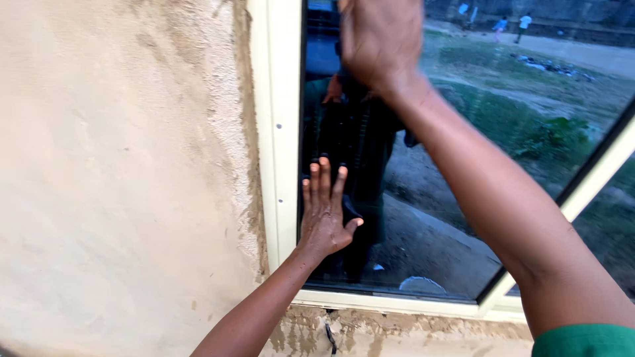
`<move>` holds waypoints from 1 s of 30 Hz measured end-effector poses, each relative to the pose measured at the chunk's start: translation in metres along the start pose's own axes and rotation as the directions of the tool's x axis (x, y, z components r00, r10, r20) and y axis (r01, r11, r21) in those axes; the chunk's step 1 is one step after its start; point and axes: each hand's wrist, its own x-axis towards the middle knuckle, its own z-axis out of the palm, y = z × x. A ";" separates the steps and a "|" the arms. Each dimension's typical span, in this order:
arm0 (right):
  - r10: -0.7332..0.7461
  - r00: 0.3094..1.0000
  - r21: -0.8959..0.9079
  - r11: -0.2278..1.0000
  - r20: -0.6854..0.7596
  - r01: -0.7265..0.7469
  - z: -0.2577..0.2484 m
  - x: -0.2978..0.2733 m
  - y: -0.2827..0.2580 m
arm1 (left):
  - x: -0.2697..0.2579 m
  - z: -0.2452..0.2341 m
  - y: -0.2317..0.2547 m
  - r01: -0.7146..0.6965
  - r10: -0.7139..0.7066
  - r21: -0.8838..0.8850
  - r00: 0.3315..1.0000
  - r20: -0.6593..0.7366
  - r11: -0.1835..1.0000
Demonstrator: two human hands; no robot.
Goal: The person washes a cloth in a bucket of water and uses it along with a small brush and a yellow scraper to clean the exterior frame and glass of a window.
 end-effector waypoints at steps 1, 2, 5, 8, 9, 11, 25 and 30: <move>-0.361 0.912 -0.122 0.932 -0.196 0.342 0.016 -0.023 0.007 | -0.003 0.004 -0.002 0.043 -0.043 -0.012 0.999 0.007 0.999; -0.681 0.662 -0.299 0.732 -0.313 0.612 0.038 -0.057 0.013 | -0.005 0.008 -0.005 0.085 -0.085 -0.024 0.996 0.012 0.996; -0.743 0.657 -0.252 0.665 -0.127 0.703 0.090 -0.112 0.050 | -0.015 0.020 -0.014 -0.037 0.036 -0.011 0.994 -0.102 0.999; -0.501 0.806 -0.335 0.853 -0.314 0.400 0.095 -0.107 0.155 | -0.018 0.022 -0.022 -0.058 0.057 -0.025 0.997 -0.056 0.998; -0.292 0.861 -0.325 0.932 -0.417 0.159 0.084 -0.096 0.200 | -0.014 0.022 -0.021 -0.062 0.060 -0.030 0.997 -0.058 0.998; 0.002 0.749 -0.139 0.982 -0.663 -0.126 0.054 -0.061 0.279 | -0.015 0.020 -0.015 -0.048 0.046 -0.044 0.998 -0.052 0.998; 0.148 0.868 0.123 0.987 -0.473 -0.101 0.185 -0.383 0.209 | -0.088 0.056 0.054 -0.037 0.114 -0.382 0.977 0.182 0.923; 0.843 0.531 0.897 0.169 0.083 -0.409 0.200 -0.480 0.171 | -0.157 0.111 0.087 0.438 -0.025 -0.742 0.868 0.496 0.508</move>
